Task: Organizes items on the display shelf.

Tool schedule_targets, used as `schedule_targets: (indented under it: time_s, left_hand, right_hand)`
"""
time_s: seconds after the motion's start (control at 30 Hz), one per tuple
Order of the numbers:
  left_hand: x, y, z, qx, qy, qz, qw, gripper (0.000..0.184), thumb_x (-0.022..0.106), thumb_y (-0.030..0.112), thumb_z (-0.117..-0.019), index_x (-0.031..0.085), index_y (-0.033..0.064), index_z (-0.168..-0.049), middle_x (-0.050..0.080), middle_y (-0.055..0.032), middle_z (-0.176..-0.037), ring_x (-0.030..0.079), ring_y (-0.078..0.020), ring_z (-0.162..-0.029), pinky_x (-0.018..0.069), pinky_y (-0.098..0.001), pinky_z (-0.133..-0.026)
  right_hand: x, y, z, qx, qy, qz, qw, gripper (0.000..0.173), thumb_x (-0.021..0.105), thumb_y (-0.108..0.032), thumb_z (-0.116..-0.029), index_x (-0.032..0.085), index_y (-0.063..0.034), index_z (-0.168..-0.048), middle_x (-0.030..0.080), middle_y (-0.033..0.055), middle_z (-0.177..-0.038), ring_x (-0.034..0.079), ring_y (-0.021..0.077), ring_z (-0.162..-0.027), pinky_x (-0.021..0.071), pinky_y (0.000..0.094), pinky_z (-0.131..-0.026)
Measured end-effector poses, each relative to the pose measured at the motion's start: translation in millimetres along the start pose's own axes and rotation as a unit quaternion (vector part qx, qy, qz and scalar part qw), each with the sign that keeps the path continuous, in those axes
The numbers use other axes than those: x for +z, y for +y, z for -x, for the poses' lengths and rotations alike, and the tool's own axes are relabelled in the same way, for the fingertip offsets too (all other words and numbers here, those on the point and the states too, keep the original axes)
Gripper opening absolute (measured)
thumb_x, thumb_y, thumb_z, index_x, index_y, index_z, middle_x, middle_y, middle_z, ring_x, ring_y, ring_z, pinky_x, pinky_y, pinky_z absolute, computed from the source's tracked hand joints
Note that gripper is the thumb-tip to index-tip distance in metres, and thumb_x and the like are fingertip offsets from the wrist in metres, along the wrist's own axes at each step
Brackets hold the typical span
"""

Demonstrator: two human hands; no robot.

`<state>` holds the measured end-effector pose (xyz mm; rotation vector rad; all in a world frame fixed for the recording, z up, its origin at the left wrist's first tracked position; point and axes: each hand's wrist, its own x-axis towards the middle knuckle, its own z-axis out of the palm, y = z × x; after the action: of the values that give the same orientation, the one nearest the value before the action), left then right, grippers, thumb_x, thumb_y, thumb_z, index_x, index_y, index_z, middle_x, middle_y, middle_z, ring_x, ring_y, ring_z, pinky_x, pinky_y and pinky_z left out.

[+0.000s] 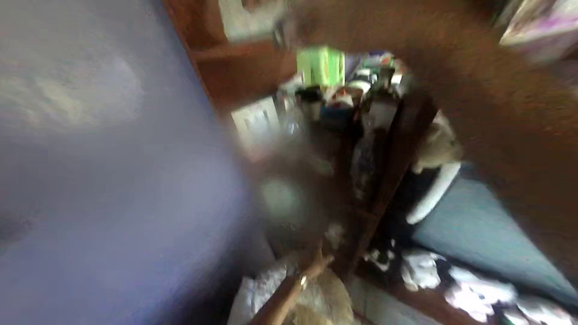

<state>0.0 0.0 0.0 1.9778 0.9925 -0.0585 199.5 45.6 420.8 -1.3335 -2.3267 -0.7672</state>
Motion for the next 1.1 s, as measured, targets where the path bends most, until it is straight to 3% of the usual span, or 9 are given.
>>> schedule_targets:
  time_s: [0.03, 0.07, 0.2, 0.37, 0.47, 0.57, 0.7, 0.83, 1.1]
  left_hand:
    - [-15, 3, 15, 0.016, -0.032, -0.008, 0.999, 0.055, 0.061, 0.026, -0.1034, 0.047, -0.0045, -0.147, 0.053, -0.0275, -0.145, 0.052, -0.0375, -0.136, 0.0392, -0.0508, -0.116]
    - [-32, 6, 33, 0.045, -0.062, 0.002, 0.997, 0.049, 0.059, 0.024, -0.1046, 0.052, -0.0052, -0.143, 0.057, -0.0273, -0.14, 0.056, -0.0364, -0.131, 0.042, -0.0491, -0.113]
    - [-121, 38, 117, 0.171, -0.019, 0.138, 0.975, 0.033, 0.049, 0.017, -0.1073, 0.063, -0.0035, -0.129, 0.071, -0.0138, -0.114, 0.07, -0.0171, -0.099, 0.0566, -0.0347, -0.091]
    - [-215, 98, 197, 0.277, 0.302, 0.202, 0.889, 0.029, 0.043, 0.013, -0.107, 0.063, -0.0013, -0.122, 0.074, -0.0005, -0.099, 0.072, -0.0097, -0.085, 0.0613, -0.0292, -0.08]
    - [-248, 128, 200, 0.291, 0.44, 0.194, 0.827, 0.026, 0.044, 0.009, -0.1075, 0.064, -0.0038, -0.119, 0.072, -0.0059, -0.102, 0.071, -0.0122, -0.091, 0.0599, -0.0301, -0.084]
    - [-272, 147, 190, 0.335, 0.484, 0.144, 0.796, 0.027, 0.046, 0.011, -0.1078, 0.064, -0.0012, -0.123, 0.069, -0.0085, -0.116, 0.068, -0.0137, -0.104, 0.0575, -0.0335, -0.092]
    - [-296, 166, 180, 0.361, 0.503, 0.071, 0.782, 0.03, 0.045, 0.018, -0.1094, 0.063, 0.001, -0.127, 0.067, -0.009, -0.125, 0.064, -0.0143, -0.115, 0.0529, -0.0375, -0.1]
    - [-319, 189, 165, 0.342, 0.511, 0.029, 0.788, 0.035, 0.042, 0.018, -0.1103, 0.059, 0.0, -0.136, 0.064, -0.0161, -0.132, 0.065, -0.021, -0.117, 0.0507, -0.041, -0.104]
    - [-389, 245, 95, 0.19, 0.535, 0.015, 0.823, 0.044, 0.046, 0.022, -0.1095, 0.05, -0.0052, -0.144, 0.056, -0.0291, -0.14, 0.054, -0.0407, -0.131, 0.042, -0.0558, -0.11]
  right_hand:
    - [-25, -34, -6, 0.056, -0.032, -0.04, 0.997, 0.029, 0.058, -0.022, -0.1048, 0.066, -0.0026, -0.125, 0.068, 0.0195, -0.111, 0.067, 0.033, -0.102, 0.0532, 0.0511, -0.091]
    - [-34, -53, -9, 0.097, -0.045, -0.044, 0.993, 0.027, 0.061, -0.013, -0.102, 0.066, 0.0034, -0.123, 0.066, 0.0264, -0.115, 0.064, 0.0426, -0.109, 0.0483, 0.0588, -0.096]
    - [-22, -61, 0, 0.065, 0.008, -0.028, 0.997, 0.019, 0.061, -0.004, -0.0995, 0.07, 0.002, -0.115, 0.068, 0.0236, -0.113, 0.065, 0.0414, -0.109, 0.0514, 0.0566, -0.096]
    - [-16, -72, 2, 0.102, 0.06, -0.047, 0.992, 0.023, 0.062, -0.002, -0.0985, 0.07, 0.0009, -0.12, 0.066, 0.0237, -0.121, 0.066, 0.0424, -0.109, 0.0532, 0.0586, -0.092]
    - [-23, -92, -10, 0.237, -0.031, -0.021, 0.971, 0.029, 0.06, -0.019, -0.1029, 0.065, 0.0039, -0.12, 0.059, 0.0262, -0.13, 0.064, 0.0447, -0.11, 0.0528, 0.0609, -0.087]
    - [-23, -109, -13, 0.297, -0.062, 0.007, 0.953, 0.023, 0.061, -0.015, -0.1004, 0.068, 0.0042, -0.11, 0.067, 0.0275, -0.108, 0.066, 0.0469, -0.102, 0.0512, 0.0627, -0.08]
    - [-19, -116, 27, 0.214, 0.063, 0.059, 0.973, 0.024, 0.073, -0.014, -0.0943, 0.067, 0.0037, -0.109, 0.067, 0.0262, -0.096, 0.068, 0.0468, -0.089, 0.0539, 0.0606, -0.073]
    - [-12, -95, 52, 0.146, 0.144, 0.083, 0.975, 0.028, 0.078, -0.007, -0.089, 0.069, 0.0029, -0.113, 0.069, 0.0248, -0.103, 0.068, 0.0459, -0.095, 0.0539, 0.0605, -0.081]
    - [5, -84, 50, 0.112, 0.224, 0.121, 0.961, 0.018, 0.076, 0.001, -0.0865, 0.069, 0.0033, -0.103, 0.069, 0.023, -0.092, 0.069, 0.0438, -0.086, 0.0531, 0.0561, -0.074]
